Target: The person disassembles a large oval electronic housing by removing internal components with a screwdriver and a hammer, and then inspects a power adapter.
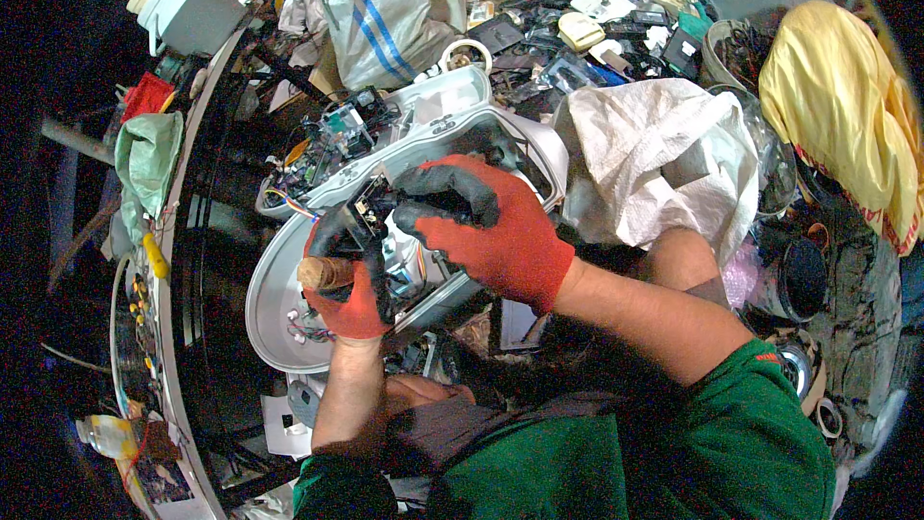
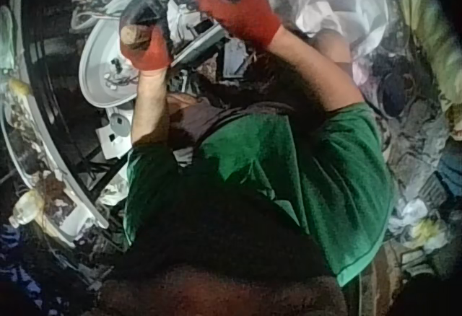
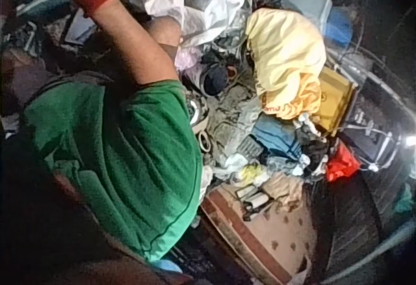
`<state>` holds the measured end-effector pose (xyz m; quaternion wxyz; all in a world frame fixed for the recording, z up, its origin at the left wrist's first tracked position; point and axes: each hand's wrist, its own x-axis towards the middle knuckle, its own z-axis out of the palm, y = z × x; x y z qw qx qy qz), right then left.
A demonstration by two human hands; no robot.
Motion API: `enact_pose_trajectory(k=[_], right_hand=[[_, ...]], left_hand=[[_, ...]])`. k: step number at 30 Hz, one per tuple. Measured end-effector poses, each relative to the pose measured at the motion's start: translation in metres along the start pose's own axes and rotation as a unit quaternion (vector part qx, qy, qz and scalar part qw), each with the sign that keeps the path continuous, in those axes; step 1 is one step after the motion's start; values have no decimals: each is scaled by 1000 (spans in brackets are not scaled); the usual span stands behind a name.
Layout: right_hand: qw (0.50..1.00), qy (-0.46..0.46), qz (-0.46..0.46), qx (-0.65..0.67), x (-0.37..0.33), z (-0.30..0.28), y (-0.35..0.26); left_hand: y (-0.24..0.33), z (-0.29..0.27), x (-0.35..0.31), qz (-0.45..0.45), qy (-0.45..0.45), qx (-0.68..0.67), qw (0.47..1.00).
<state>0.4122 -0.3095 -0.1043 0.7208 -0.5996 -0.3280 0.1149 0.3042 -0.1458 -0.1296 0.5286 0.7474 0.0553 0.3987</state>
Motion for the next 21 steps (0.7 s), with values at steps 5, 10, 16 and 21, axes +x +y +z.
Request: enact_pose_trajectory(k=[5,10,16,21], right_hand=[[999,22,-13,-29,-6,1,4],[992,5,-81,-98,-6,-1,7],[993,-30,-79,-85,-6,-1,7],[981,23,-145,-124,-3,2,8]], left_hand=[[-5,-2,-3,-63,-4,-38,997],[-17,-5,-6,-53,18,-50,997],[-2,1,5,-145,0,-142,979],[-1,-2,9,-207,-13,-183,961]])
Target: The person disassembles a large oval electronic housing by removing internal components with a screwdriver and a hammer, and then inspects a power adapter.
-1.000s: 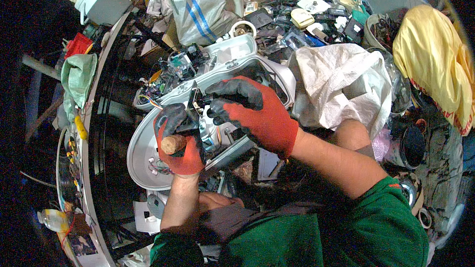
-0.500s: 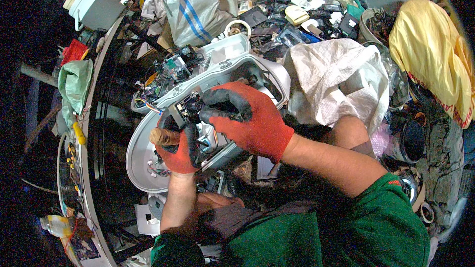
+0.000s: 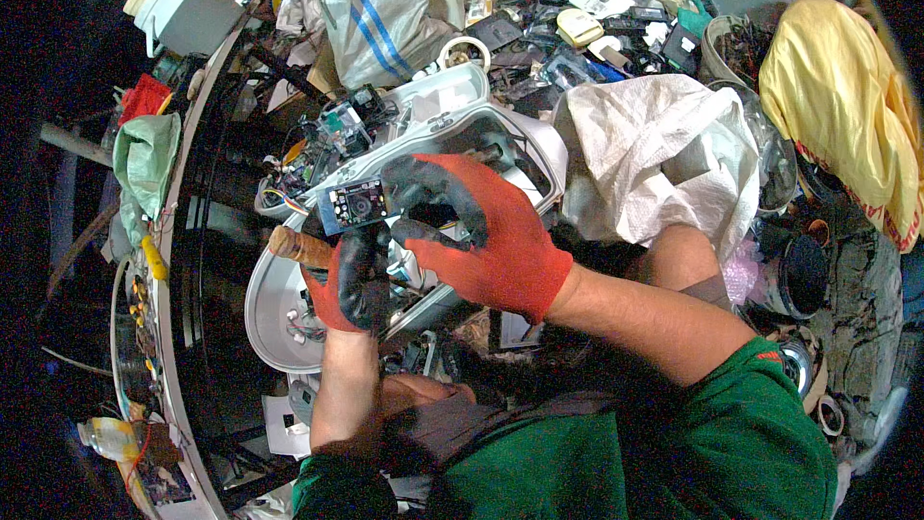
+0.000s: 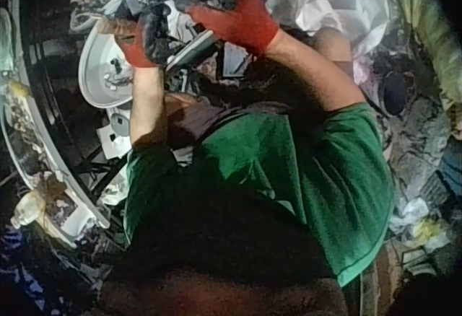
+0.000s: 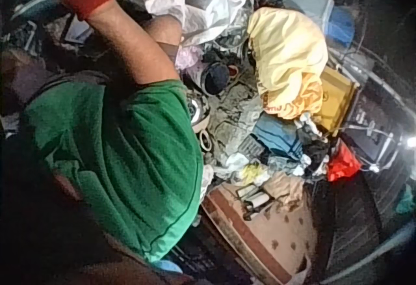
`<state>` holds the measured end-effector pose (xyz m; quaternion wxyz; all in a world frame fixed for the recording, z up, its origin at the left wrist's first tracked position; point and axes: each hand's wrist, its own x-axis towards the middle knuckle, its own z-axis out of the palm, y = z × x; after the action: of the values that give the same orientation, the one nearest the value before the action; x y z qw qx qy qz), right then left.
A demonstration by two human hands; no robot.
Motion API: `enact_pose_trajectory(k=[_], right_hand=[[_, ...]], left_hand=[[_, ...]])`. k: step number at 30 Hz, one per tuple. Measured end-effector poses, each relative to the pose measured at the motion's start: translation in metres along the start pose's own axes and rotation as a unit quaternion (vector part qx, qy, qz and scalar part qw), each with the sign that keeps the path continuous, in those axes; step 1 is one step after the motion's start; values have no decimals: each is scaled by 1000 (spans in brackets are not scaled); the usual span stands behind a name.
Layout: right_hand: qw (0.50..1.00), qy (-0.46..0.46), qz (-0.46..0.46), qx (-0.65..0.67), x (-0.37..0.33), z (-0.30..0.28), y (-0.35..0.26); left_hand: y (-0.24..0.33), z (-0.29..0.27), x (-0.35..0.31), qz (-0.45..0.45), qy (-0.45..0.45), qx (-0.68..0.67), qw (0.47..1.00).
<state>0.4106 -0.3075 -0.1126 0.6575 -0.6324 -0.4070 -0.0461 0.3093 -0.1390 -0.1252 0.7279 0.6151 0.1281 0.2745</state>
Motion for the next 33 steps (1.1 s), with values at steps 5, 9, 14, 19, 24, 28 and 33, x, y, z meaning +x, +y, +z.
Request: enact_pose_trajectory(k=[5,9,14,19,24,28,33], right_hand=[[998,-24,44,24,-1,3,1],[992,-40,105,49,-2,4,1],[980,-22,163,110,1,2,8],[962,-73,225,138,7,-4,13],[947,-49,289,130,6,-1,6],[946,-6,272,177,0,-13,25],[983,-20,137,118,14,2,-29]], left_hand=[[2,10,3,19,21,-39,999],[4,8,5,-20,6,-16,1000],[-1,4,8,-43,-5,-27,999],[2,3,11,-43,-74,-139,987],[-11,-29,17,-65,-33,-31,997],[-35,-43,26,49,14,236,970],[-2,-23,38,-29,81,135,987]])
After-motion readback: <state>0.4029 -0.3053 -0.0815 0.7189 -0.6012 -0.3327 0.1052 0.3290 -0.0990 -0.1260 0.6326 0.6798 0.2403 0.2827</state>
